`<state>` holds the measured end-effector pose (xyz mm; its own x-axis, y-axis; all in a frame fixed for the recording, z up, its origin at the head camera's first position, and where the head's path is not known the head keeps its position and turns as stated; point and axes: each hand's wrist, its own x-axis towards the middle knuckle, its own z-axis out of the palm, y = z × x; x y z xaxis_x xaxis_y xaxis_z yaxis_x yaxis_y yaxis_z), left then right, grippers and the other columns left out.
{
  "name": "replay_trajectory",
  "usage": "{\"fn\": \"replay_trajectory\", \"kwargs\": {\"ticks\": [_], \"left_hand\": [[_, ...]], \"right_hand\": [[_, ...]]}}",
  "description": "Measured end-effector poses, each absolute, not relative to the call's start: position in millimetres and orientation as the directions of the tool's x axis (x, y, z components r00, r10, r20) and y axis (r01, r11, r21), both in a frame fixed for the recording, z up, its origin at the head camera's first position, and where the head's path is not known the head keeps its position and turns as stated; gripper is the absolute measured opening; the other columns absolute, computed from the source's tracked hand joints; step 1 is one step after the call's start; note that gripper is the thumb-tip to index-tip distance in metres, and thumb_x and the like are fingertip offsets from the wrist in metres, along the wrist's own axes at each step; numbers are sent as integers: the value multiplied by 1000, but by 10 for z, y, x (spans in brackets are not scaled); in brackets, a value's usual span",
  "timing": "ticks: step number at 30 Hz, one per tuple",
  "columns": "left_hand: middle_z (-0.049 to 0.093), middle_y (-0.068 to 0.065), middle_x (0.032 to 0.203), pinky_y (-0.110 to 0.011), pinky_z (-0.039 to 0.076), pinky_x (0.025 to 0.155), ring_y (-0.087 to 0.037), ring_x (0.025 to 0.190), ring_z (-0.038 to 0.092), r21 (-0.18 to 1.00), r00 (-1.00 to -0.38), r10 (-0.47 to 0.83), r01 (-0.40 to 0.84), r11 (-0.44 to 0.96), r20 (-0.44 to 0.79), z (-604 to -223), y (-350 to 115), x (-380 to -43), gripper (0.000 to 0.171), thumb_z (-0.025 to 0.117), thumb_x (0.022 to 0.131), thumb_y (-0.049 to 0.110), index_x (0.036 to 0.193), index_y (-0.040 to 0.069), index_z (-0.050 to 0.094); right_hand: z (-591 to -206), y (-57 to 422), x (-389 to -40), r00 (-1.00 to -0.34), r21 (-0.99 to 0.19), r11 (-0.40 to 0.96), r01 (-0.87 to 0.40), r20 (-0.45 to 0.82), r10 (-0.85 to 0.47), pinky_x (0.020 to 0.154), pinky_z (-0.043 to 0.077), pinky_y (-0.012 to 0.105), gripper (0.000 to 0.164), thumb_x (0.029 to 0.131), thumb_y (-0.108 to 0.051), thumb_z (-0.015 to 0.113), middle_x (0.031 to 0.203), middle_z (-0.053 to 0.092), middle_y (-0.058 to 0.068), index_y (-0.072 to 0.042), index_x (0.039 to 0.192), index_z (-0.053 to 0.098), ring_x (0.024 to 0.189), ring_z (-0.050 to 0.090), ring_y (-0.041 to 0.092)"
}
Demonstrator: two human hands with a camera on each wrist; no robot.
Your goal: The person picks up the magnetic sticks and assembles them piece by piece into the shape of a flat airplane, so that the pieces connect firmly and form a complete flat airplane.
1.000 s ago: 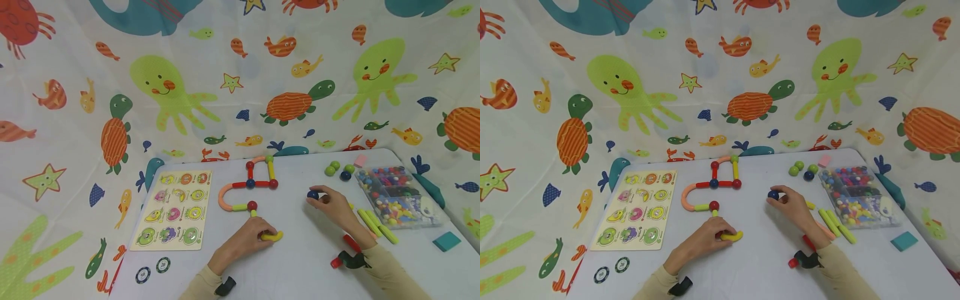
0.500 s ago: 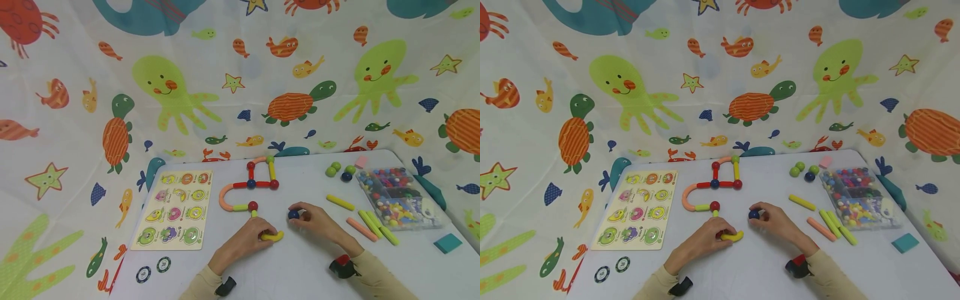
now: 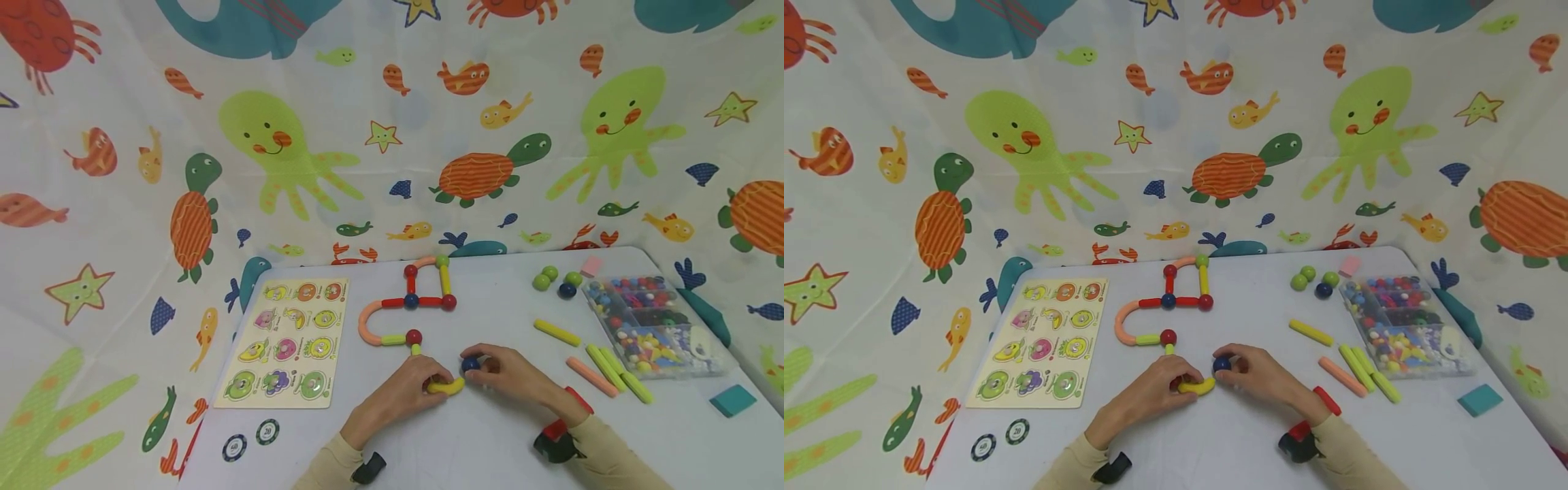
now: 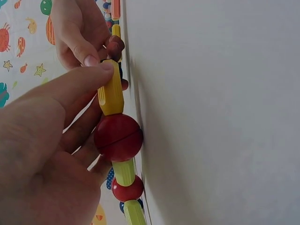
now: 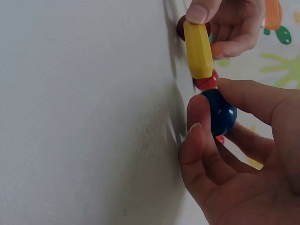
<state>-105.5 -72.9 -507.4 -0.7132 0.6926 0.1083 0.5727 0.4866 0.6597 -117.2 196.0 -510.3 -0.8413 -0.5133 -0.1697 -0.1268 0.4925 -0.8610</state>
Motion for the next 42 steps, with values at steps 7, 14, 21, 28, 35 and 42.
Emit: {"fn": "replay_trajectory", "kwargs": {"ticks": [7, 14, 21, 28, 35, 42], "left_hand": [[69, 6, 105, -16, 48, 87, -5, 95, 58, 658, -710, 696, 576, 484, 109, -5077, -729, -1056, 27, 78, 90, 17, 116, 17, 71], [68, 6, 104, -16, 47, 87, -6, 95, 58, 649, -704, 698, 592, 479, 127, -5068, -738, -1053, 29, 79, 90, 17, 117, 17, 70], [68, 7, 103, -16, 47, 87, -5, 94, 57, 625, -690, 708, 620, 475, 146, -5074, -739, -1045, 27, 79, 90, 18, 116, 18, 71], [69, 9, 102, -16, 47, 87, -1, 94, 56, 615, -693, 704, 626, 480, 155, -5068, -733, -1052, 27, 79, 89, 20, 115, 19, 72], [70, 8, 106, -17, 48, 89, -2, 97, 56, 628, -706, 698, 600, 496, 123, -5059, -718, -1057, 29, 79, 90, 21, 117, 19, 72], [70, 8, 106, -15, 49, 88, -1, 96, 57, 640, -707, 699, 587, 496, 108, -5062, -713, -1058, 29, 78, 90, 22, 118, 19, 72]], "right_hand": [[-5094, 1924, -1145, -820, -862, 488, -133, -181, -543, 70, 54, 23, 47, 97, -35, 69, 103, 67, 1, -13, 137, 60, 80, 64, 14], [-5087, 1892, -1137, -822, -854, 501, -139, -183, -540, 68, 54, 24, 47, 98, -36, 68, 106, 66, 0, -15, 139, 59, 80, 63, 15], [-5104, 1869, -1111, -828, -844, 510, -165, -162, -537, 72, 53, 23, 46, 97, -36, 69, 124, 62, 1, -18, 138, 59, 85, 61, 13], [-5093, 1876, -1124, -827, -828, 528, -189, -156, -540, 73, 52, 23, 46, 97, -37, 68, 125, 62, -1, -19, 139, 59, 85, 60, 13], [-5035, 1985, -1170, -877, -825, 538, -173, -119, -465, 69, 54, 24, 39, 98, -35, 68, 123, 66, 1, -17, 132, 63, 80, 63, 14], [-4919, 2236, -1249, -953, -788, 606, -112, -88, -291, 65, 50, 24, 38, 97, -38, 68, 110, 69, 1, -16, 128, 66, 79, 62, 16]]}}
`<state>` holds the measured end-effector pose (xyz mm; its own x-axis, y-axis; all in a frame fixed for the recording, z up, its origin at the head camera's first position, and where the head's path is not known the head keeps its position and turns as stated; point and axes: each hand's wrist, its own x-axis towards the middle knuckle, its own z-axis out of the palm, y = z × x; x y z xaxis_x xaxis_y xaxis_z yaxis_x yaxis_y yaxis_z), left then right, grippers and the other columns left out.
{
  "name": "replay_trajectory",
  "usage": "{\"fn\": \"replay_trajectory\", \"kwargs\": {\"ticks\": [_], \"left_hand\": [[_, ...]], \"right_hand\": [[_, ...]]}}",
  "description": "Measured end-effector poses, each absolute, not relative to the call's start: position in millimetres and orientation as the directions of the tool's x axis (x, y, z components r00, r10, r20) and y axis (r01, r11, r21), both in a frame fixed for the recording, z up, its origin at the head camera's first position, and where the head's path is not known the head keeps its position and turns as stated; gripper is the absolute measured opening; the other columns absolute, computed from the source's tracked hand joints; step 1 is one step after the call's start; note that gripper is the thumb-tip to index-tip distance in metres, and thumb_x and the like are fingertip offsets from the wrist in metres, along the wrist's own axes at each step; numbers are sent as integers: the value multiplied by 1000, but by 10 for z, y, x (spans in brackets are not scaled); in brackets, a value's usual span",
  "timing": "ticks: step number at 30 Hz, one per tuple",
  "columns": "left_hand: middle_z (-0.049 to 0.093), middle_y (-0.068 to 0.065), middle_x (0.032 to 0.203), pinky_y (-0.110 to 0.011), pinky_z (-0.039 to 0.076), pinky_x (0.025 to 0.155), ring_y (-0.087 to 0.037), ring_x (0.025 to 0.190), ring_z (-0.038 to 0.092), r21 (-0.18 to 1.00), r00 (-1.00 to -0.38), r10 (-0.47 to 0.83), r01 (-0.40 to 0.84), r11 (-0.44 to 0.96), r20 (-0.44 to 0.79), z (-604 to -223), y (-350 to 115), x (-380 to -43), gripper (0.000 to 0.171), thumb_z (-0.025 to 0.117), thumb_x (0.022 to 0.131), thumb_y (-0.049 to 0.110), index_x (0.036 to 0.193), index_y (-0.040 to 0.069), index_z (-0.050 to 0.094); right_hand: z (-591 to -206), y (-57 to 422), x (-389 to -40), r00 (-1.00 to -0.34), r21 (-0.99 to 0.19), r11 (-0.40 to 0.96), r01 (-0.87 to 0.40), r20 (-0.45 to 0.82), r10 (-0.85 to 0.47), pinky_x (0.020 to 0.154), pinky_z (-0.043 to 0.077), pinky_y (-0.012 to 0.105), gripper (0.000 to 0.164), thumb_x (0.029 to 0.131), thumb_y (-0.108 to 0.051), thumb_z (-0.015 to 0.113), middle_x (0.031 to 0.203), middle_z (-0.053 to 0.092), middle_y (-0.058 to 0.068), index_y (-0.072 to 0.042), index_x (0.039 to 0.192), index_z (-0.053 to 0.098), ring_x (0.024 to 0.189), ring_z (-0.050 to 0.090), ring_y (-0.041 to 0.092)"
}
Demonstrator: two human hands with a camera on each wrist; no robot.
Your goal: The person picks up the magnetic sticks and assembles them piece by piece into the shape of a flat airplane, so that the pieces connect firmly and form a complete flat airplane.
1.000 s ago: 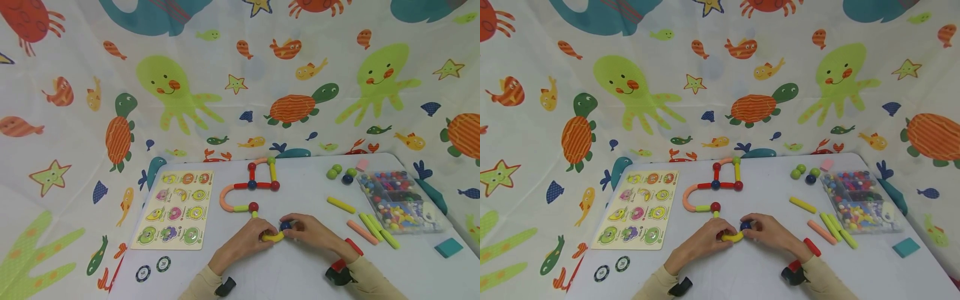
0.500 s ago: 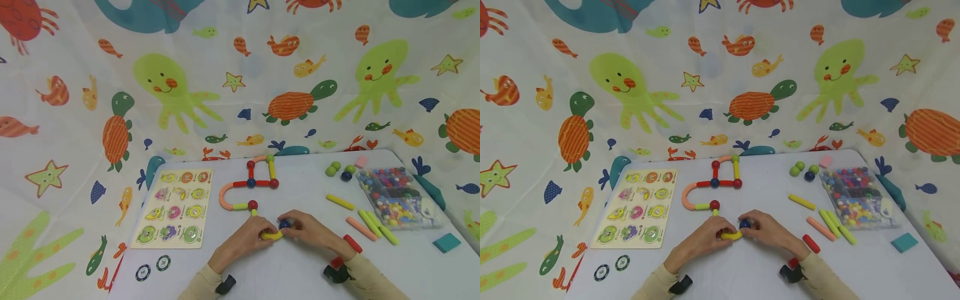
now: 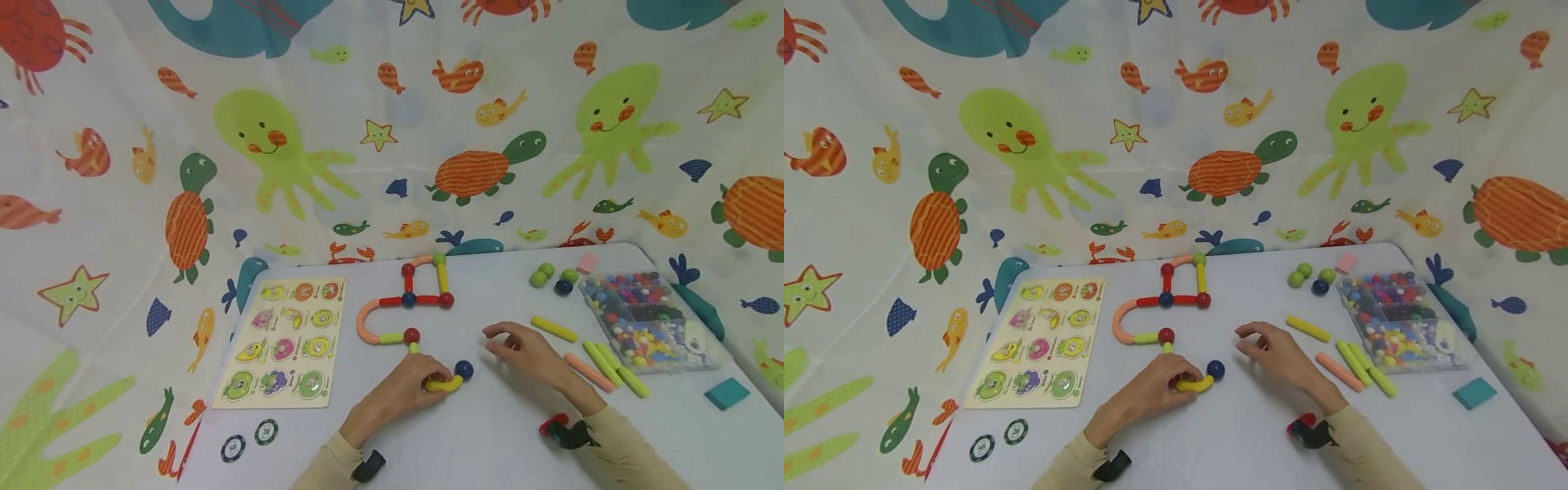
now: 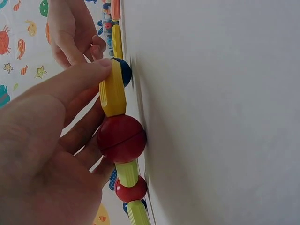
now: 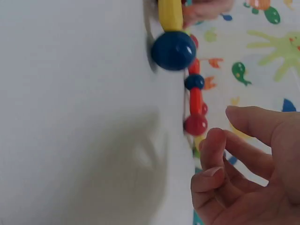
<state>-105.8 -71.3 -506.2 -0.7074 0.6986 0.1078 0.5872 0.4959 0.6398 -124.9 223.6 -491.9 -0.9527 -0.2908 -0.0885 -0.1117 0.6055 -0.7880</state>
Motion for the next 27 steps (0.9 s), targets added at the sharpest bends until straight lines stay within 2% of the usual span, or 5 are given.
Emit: {"fn": "replay_trajectory", "kwargs": {"ticks": [6, 11, 17, 21, 27], "left_hand": [[70, 8, 106, -14, 49, 87, -2, 95, 58, 655, -706, 700, 581, 484, 108, -5080, -711, -1061, 29, 79, 90, 21, 118, 18, 72], [71, 7, 105, -14, 50, 85, -2, 94, 59, 669, -701, 704, 579, 466, 116, -5094, -712, -1071, 29, 79, 90, 19, 118, 17, 72], [70, 7, 104, -13, 50, 84, -1, 93, 58, 671, -703, 702, 577, 465, 119, -5093, -719, -1063, 28, 79, 90, 20, 117, 18, 72], [70, 8, 104, -13, 49, 83, 0, 93, 57, 670, -708, 697, 573, 472, 115, -5084, -720, -1056, 28, 79, 90, 21, 117, 19, 72], [70, 9, 104, -13, 49, 83, 0, 94, 56, 671, -713, 693, 567, 478, 109, -5067, -723, -1055, 27, 78, 90, 22, 117, 20, 72]], "right_hand": [[-4862, 2559, -1342, -974, -750, 649, -129, -26, -223, 64, 49, 24, 39, 98, -36, 67, 104, 71, 6, -12, 129, 66, 79, 62, 16], [-4848, 2851, -1391, -989, -719, 690, -87, -19, -145, 66, 49, 24, 42, 100, -39, 64, 114, 71, 8, -11, 131, 64, 86, 63, 16], [-4881, 3091, -1411, -996, -681, 731, -51, -17, -86, 62, 51, 26, 42, 99, -36, 67, 119, 70, 14, -6, 129, 65, 88, 63, 18], [-4913, 3169, -1411, -997, -660, 751, -17, -49, -66, 64, 51, 28, 43, 98, -35, 68, 119, 69, 15, -6, 129, 65, 91, 63, 21], [-4927, 3200, -1432, -995, -623, 781, -37, -47, -84, 70, 49, 28, 35, 95, -24, 72, 113, 71, 17, -3, 123, 68, 93, 64, 24]]}}
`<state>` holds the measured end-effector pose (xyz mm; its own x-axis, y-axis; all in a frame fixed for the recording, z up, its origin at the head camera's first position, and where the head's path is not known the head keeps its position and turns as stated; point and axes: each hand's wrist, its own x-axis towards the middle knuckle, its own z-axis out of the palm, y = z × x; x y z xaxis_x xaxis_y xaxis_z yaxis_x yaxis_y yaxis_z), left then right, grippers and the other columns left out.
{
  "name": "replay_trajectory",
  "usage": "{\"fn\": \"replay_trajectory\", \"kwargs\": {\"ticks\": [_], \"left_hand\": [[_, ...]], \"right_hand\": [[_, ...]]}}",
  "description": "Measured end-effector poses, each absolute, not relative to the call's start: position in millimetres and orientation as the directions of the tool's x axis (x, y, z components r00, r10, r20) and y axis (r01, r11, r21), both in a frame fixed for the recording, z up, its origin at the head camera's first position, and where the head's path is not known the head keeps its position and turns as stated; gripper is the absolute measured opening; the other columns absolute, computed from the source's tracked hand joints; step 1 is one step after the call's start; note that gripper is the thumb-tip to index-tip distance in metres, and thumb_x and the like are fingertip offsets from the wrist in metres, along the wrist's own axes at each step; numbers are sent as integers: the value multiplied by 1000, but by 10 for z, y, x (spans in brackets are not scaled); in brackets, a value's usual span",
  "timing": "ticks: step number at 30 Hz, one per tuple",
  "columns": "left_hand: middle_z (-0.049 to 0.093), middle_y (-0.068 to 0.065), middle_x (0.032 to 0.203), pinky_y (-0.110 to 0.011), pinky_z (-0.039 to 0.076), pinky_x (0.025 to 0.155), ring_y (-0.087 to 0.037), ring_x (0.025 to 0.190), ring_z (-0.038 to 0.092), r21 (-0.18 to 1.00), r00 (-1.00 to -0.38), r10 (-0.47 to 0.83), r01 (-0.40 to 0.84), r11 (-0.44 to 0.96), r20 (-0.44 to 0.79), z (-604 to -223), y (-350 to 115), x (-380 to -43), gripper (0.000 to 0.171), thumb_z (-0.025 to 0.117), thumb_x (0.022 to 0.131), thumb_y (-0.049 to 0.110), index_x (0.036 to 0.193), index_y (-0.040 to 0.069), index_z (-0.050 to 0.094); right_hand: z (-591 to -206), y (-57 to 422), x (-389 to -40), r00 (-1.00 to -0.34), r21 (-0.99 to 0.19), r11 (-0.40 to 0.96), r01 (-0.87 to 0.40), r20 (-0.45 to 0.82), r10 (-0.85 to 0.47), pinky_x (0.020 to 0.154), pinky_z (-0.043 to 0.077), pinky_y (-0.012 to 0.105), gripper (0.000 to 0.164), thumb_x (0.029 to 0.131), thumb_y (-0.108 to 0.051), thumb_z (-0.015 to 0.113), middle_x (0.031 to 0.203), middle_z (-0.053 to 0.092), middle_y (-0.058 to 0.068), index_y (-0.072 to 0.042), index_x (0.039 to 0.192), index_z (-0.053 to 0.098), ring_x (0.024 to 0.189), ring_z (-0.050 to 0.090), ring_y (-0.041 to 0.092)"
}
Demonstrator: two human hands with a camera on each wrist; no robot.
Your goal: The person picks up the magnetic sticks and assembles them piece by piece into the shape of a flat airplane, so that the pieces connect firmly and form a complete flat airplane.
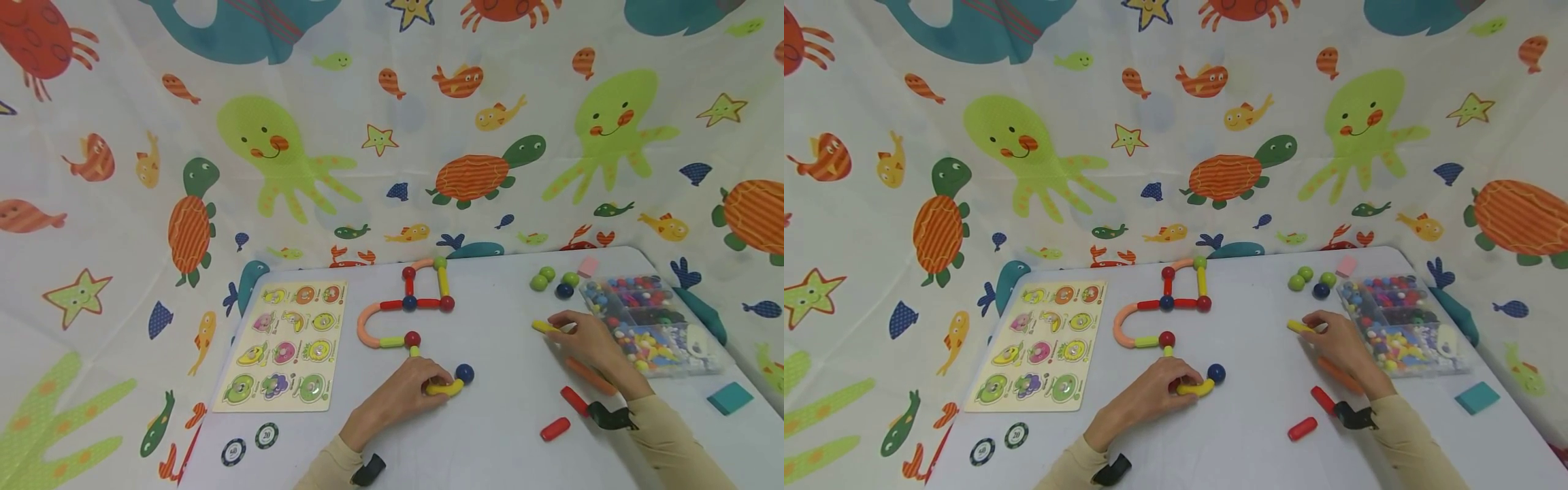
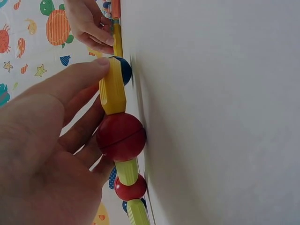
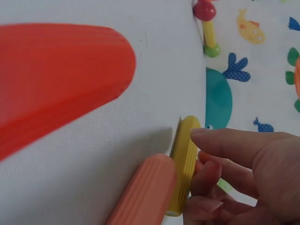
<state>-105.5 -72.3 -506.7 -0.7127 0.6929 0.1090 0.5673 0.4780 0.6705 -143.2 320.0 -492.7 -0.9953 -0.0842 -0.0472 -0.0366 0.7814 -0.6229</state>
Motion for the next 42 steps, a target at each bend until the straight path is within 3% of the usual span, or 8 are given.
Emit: {"fn": "replay_trajectory", "kwargs": {"ticks": [10, 19, 29, 42], "left_hand": [[69, 9, 105, -13, 49, 83, 0, 94, 56, 667, -714, 694, 563, 488, 95, -5065, -723, -1062, 28, 78, 91, 23, 118, 20, 72], [71, 7, 104, -13, 48, 80, -2, 92, 57, 672, -704, 701, 577, 465, 119, -5074, -727, -1070, 27, 78, 91, 21, 116, 18, 72], [70, 8, 105, -13, 48, 81, -1, 92, 57, 672, -707, 697, 573, 470, 115, -5077, -724, -1062, 27, 78, 91, 22, 117, 18, 72], [69, 9, 106, -14, 49, 84, 0, 95, 56, 677, -714, 694, 555, 483, 90, -5086, -736, -1058, 28, 77, 91, 24, 119, 21, 72]], "right_hand": [[-4937, 3185, -1466, -994, -599, 800, -21, -77, -83, 70, 50, 32, 33, 92, -18, 73, 111, 69, 19, 0, 120, 68, 93, 64, 27], [-4945, 3169, -1477, -994, -583, 813, -5, -88, -69, 82, 53, 50, 31, 92, -17, 72, 111, 70, 20, 2, 117, 69, 100, 64, 34], [-4927, 3031, -1523, -996, -585, 810, -48, -33, -83, 70, 48, 29, 31, 92, -17, 73, 110, 70, 17, 0, 117, 69, 91, 62, 25], [-4887, 2463, -1660, -988, -672, 735, -89, -33, -150, 66, 48, 24, 30, 92, -21, 74, 101, 69, 11, -2, 115, 69, 84, 59, 20]]}}
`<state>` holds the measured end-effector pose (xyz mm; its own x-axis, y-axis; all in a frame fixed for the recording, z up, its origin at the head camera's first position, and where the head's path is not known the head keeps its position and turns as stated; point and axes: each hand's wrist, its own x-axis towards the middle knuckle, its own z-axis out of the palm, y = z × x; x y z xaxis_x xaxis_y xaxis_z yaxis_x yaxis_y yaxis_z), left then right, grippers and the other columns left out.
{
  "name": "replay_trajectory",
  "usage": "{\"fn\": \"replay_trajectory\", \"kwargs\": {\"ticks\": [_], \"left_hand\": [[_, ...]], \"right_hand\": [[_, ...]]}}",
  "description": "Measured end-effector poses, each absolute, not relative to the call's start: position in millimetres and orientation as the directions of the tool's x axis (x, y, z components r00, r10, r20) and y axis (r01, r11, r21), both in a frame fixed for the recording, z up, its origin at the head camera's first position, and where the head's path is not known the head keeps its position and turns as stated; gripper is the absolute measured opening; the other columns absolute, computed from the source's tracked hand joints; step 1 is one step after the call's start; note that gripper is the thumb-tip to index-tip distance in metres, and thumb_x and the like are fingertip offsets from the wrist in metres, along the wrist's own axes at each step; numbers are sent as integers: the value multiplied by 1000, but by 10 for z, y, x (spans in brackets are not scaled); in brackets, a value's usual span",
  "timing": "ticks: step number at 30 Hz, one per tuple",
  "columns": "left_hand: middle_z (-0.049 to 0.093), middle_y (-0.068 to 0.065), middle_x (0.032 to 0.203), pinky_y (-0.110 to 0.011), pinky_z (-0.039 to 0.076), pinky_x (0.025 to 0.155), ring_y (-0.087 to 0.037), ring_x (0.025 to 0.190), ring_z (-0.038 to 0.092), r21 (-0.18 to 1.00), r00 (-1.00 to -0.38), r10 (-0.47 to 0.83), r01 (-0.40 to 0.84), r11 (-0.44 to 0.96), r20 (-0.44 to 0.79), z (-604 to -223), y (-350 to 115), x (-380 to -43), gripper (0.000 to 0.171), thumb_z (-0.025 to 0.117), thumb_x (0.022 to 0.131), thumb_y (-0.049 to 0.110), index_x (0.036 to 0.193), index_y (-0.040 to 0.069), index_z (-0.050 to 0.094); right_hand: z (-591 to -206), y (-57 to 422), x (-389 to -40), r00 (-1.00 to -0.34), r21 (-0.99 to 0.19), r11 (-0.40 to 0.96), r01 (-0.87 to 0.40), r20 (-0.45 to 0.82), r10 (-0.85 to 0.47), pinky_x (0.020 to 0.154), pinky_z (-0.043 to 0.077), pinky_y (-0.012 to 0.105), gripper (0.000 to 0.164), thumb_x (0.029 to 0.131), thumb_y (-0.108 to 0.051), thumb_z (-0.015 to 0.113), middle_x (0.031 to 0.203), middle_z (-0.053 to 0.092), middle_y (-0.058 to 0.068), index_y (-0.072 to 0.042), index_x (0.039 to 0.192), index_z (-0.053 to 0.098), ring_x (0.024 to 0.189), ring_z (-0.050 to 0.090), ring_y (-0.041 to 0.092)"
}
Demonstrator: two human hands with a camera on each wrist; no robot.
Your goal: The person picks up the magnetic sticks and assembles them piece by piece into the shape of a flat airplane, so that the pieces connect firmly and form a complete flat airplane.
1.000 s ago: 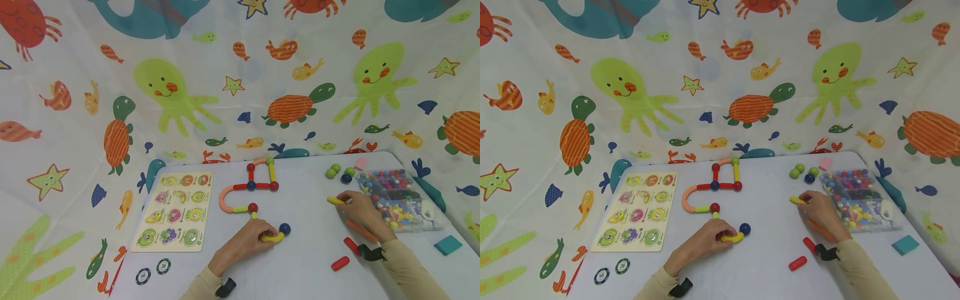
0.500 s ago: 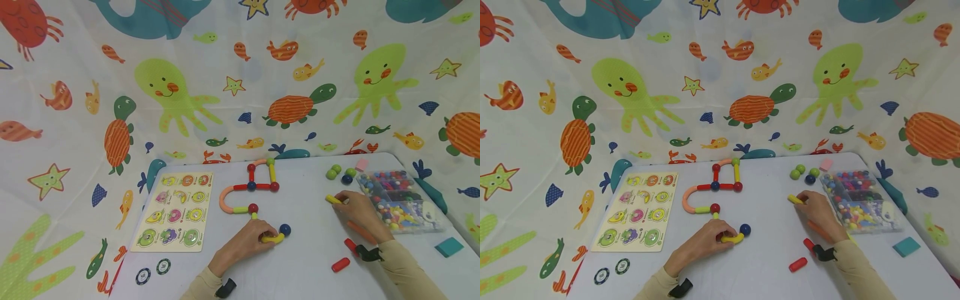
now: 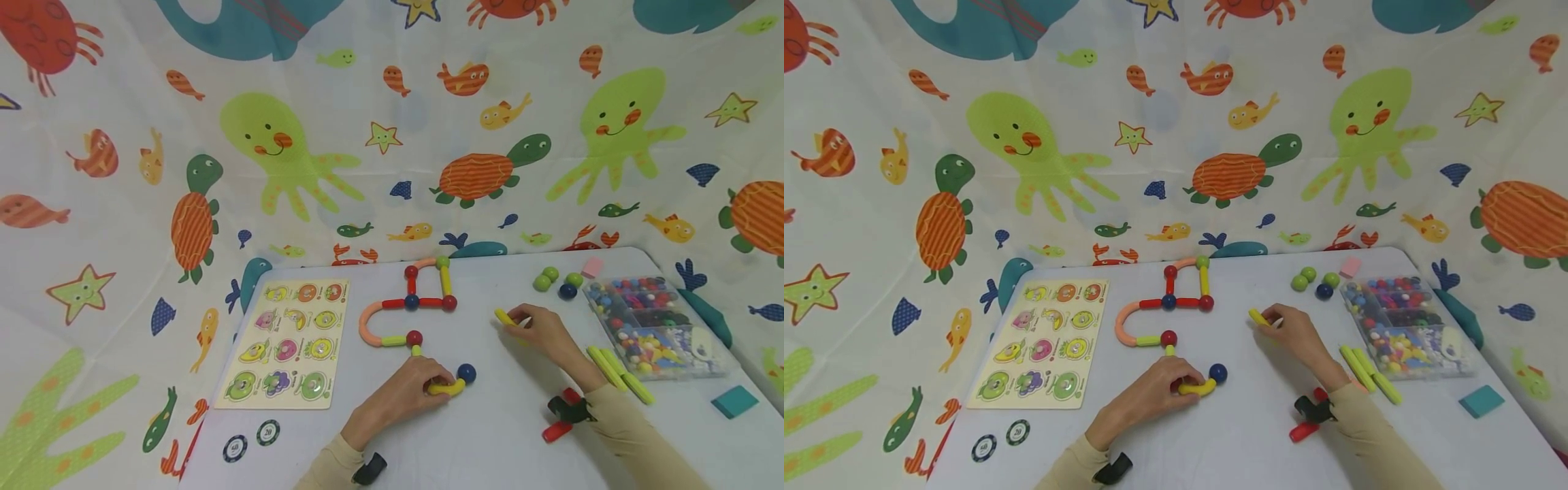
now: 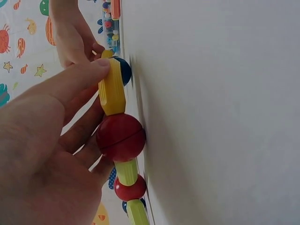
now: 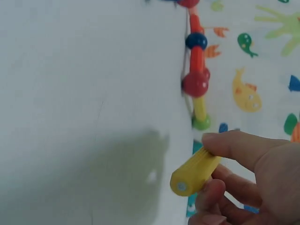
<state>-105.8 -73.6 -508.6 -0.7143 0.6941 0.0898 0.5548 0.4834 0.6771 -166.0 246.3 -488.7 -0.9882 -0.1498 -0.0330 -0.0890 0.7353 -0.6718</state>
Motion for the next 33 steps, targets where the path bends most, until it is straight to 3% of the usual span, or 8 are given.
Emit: {"fn": "replay_trajectory", "kwargs": {"ticks": [12, 28, 33], "left_hand": [[69, 10, 107, -14, 49, 86, 0, 96, 57, 681, -707, 702, 555, 478, 84, -5082, -737, -1073, 28, 77, 92, 22, 119, 20, 71], [71, 9, 107, -14, 49, 86, 0, 96, 59, 676, -697, 710, 569, 469, 94, -5070, -733, -1078, 29, 78, 91, 21, 119, 18, 72], [72, 8, 107, -14, 50, 86, -1, 95, 59, 676, -695, 712, 572, 464, 99, -5060, -739, -1084, 28, 78, 91, 21, 118, 18, 72]], "right_hand": [[-4948, 2012, -1709, -984, -723, 691, -24, -106, -146, 68, 50, 25, 34, 94, -28, 73, 99, 67, 7, -4, 117, 68, 86, 58, 20], [-5028, 1630, -1619, -978, -768, 634, 96, -191, -84, 65, 49, 27, 38, 96, -33, 69, 90, 66, 9, 0, 115, 66, 74, 57, 18], [-5026, 1602, -1583, -978, -759, 647, 77, -184, -100, 63, 48, 28, 36, 96, -32, 69, 85, 65, 6, 0, 114, 66, 70, 57, 17]]}}
